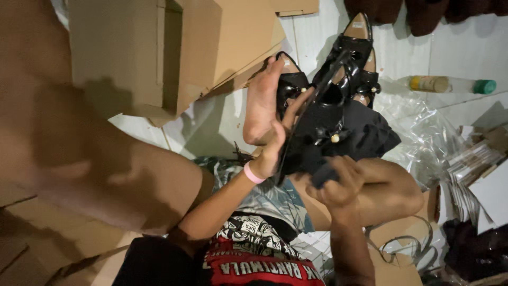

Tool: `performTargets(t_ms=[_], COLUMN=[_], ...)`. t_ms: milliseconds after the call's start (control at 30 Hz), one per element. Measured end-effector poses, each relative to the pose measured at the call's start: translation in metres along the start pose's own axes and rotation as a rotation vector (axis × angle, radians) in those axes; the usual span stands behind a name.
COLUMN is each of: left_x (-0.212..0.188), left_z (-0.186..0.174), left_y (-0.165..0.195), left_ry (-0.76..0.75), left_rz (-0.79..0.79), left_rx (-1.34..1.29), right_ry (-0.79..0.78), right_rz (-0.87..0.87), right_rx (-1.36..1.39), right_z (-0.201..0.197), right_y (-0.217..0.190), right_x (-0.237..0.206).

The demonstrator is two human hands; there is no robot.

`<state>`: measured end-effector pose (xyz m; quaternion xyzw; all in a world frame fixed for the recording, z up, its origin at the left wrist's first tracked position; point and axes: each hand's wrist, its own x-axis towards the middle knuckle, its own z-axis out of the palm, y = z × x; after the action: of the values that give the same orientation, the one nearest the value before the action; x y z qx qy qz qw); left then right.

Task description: The person sits on the floor and wipes a pair of black high-heeled shoes with a black cloth. They apply liquid from a bottle to the cloth and continue wiping the shoes, focusing on the upper and sides.

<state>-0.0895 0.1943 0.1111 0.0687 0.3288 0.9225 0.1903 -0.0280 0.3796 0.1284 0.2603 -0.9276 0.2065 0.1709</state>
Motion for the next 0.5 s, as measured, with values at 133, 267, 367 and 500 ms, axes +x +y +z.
performTargets(t_ms=[133,267,367,500], left_x=[-0.002,-0.001,-0.001,-0.003], left_z=[-0.002,-0.002,-0.002,-0.006], left_y=[0.001,0.003,0.003,-0.003], left_ry=[-0.016,0.003,0.011,0.038], left_rz=[0.027,0.082,0.071,0.134], left_rx=[0.141,0.254,0.213,0.297], right_ry=[0.061,-0.138,-0.079,-0.151], right_rz=[0.081,0.089,0.179,0.086], right_rx=[-0.15,-0.125,-0.155,-0.063], right_z=[0.005,-0.005,-0.013,-0.013], right_y=[-0.014,-0.022,-0.02,-0.025], right_x=[0.002,0.01,0.019,0.02])
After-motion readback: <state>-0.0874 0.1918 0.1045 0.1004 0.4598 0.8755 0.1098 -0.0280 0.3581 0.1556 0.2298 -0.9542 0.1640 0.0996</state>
